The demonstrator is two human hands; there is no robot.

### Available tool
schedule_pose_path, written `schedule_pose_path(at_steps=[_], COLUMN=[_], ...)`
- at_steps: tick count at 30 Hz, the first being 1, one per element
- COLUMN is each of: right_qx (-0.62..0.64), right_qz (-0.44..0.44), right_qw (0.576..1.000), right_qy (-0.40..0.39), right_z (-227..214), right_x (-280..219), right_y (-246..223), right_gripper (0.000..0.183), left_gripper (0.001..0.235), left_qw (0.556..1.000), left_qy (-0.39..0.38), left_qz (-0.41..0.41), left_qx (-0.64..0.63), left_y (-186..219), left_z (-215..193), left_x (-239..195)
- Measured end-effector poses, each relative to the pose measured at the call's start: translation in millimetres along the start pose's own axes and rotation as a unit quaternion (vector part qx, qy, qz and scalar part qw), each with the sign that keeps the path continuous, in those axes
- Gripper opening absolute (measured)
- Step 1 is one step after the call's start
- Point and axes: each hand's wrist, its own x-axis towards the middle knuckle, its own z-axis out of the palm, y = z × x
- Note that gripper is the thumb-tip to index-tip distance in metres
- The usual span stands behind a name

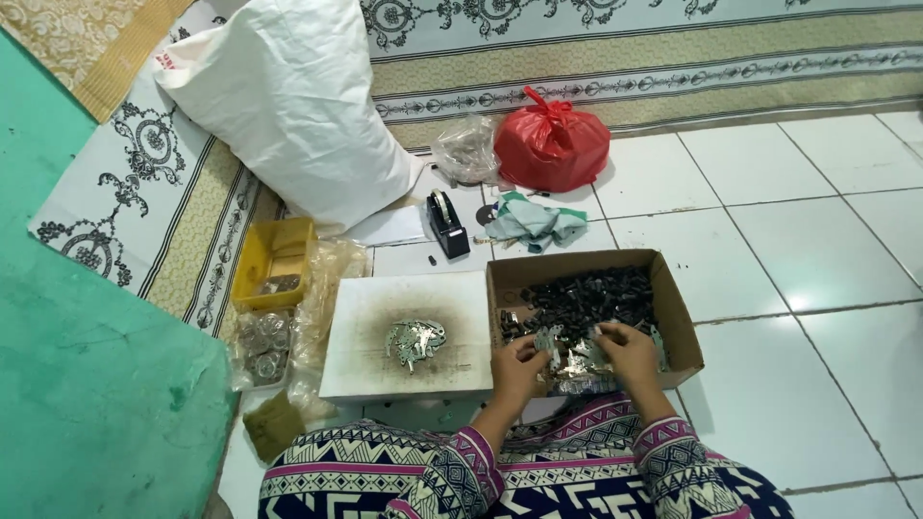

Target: Sorting and placing small metal components into plastic bags for packaging.

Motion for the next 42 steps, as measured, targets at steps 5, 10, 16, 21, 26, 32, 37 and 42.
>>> schedule_pose_path(at_steps=[5, 10, 16, 21, 26, 32, 37, 42], right_qx=[-0.143, 0.07, 0.205, 0.261, 0.225, 0.151, 0.077, 0.026], right_qz=[-0.05, 0.024, 0.106, 0.11, 0.049, 0.043, 0.004, -0.027], right_qw=[0.988, 0.992, 0.963, 0.936, 0.943, 0.962, 0.976, 0.989], right_qy=[0.026, -0.102, -0.142, -0.21, -0.24, -0.224, -0.202, -0.144], right_z=[-2.8, 40.2, 95.6, 174.9, 224.9, 229.7, 200.7, 126.1], right_x=[-19.9, -63.1, -101.7, -83.8, -72.3, -74.6, -49.2, -15.7], right_y=[-17.0, -56.4, -91.3, -73.6, -96.1, -119.6, -93.7, -55.7], right_gripper=[0.035, 0.051, 0.054, 0.049, 0.045, 0.04, 0.033, 0.037], left_gripper=[0.041, 0.039, 0.041, 0.05, 0.053, 0.046, 0.039, 0.024], left_qw=[0.999, 0.999, 0.999, 0.993, 0.99, 0.961, 0.929, 0.927], left_qy=[-0.008, -0.017, -0.014, 0.059, 0.137, 0.234, 0.319, 0.209], left_qz=[-0.022, -0.024, -0.003, -0.033, -0.027, -0.012, 0.048, 0.2], left_qx=[-0.022, -0.032, 0.051, 0.1, 0.005, 0.146, 0.182, 0.239], left_y=[37.5, 25.1, 28.0, -15.3, 16.0, 37.7, 30.1, 26.5], left_z=[0.3, -15.4, -88.7, -157.2, -184.6, -198.0, -200.1, -169.6], left_x=[-28.4, -20.2, -25.4, -2.6, -7.4, -4.8, -4.6, -17.2])
